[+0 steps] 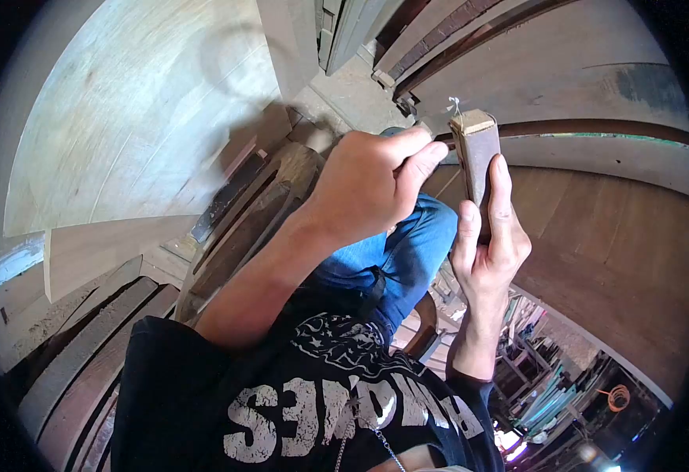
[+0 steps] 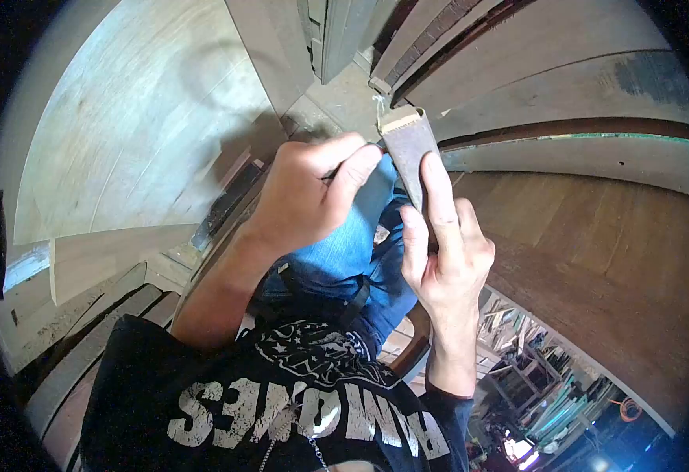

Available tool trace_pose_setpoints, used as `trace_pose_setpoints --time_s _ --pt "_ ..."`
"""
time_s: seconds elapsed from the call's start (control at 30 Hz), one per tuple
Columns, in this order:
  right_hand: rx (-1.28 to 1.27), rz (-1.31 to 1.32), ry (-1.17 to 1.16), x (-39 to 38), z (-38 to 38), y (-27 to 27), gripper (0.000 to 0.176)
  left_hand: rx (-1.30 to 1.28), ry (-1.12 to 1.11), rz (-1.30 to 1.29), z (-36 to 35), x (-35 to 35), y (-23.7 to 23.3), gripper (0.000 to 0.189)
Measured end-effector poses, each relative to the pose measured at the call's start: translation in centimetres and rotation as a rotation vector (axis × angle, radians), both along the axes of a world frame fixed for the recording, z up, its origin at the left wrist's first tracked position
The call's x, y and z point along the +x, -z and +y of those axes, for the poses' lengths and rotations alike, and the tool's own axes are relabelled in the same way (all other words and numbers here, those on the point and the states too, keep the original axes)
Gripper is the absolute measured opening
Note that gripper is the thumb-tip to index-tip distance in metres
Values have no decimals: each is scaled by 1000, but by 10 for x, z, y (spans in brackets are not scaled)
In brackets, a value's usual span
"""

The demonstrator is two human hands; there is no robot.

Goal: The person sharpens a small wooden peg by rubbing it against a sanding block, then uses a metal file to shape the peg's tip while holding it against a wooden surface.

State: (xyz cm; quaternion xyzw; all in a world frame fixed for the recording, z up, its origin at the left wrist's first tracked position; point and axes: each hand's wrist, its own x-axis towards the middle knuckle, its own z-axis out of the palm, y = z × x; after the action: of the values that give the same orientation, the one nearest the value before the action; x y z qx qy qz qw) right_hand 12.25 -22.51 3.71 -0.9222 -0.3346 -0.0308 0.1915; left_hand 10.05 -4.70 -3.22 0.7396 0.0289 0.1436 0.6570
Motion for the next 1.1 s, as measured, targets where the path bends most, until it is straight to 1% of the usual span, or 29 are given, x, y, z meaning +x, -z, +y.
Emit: trace_pose_setpoints --time_s 0.03,0.1,0.13,0.23,0.27,0.3,0.37,0.4,0.43,0.5,0.53,0.63,0.67,0.7,0.77,0.8,0.83,0.93,0.97,1.03,1.07,1.1 --pt "-1 1 3 -2 -3 -1 50 -1 3 1 -1 0 0 21" --pt "-17 87 67 -7 -8 0 50 35 -3 -14 0 0 1 22" --pt "52 -55 13 -4 -5 6 50 31 -10 -23 -2 0 2 24" --pt "38 -88 23 0 1 4 49 47 -30 -58 -9 0 2 24" --pt "-10 25 82 -3 3 -3 49 43 -21 -24 -7 -1 -1 23" --pt "114 -66 44 -1 5 4 53 42 -18 -27 -7 -1 -1 23" --pt "135 -104 25 -4 -2 11 53 119 -13 -65 -5 0 1 22" --pt "136 -104 16 -1 -1 12 53 129 -51 -148 -8 1 3 20" --pt "150 -125 13 1 0 14 53 131 -54 -148 -8 2 3 20" --pt "145 -117 24 1 4 10 54 72 -59 -123 -11 0 3 19" --pt "137 -105 33 -1 3 10 54 58 -2 -3 -6 -2 0 19" --pt "169 -44 86 -10 -4 17 54 79 17 -24 -2 -1 2 18" --pt "167 -30 107 -11 -8 21 53 70 -40 -93 -8 0 8 16" --pt "141 -30 108 -9 -7 17 53 73 -39 -92 -7 0 8 16" --pt "123 -56 98 -4 2 9 53 53 -2 -48 -6 0 5 15" --pt "141 -66 92 -5 2 11 53 60 5 14 -3 -1 -1 14" --pt "160 -76 79 -5 3 12 53 58 6 13 -3 -1 0 14" --pt "190 -38 121 -11 -3 19 53 126 -25 -163 -3 1 8 12" --pt "181 -34 131 -11 -5 20 53 128 -23 -164 -2 2 8 12" --pt "136 -124 72 -6 3 11 53 83 -82 -184 -3 2 6 10" --pt "129 -45 123 -10 4 9 53 126 -84 -149 0 0 2 9" --pt "171 -105 65 -9 5 13 54 124 -84 -149 -2 1 3 9"
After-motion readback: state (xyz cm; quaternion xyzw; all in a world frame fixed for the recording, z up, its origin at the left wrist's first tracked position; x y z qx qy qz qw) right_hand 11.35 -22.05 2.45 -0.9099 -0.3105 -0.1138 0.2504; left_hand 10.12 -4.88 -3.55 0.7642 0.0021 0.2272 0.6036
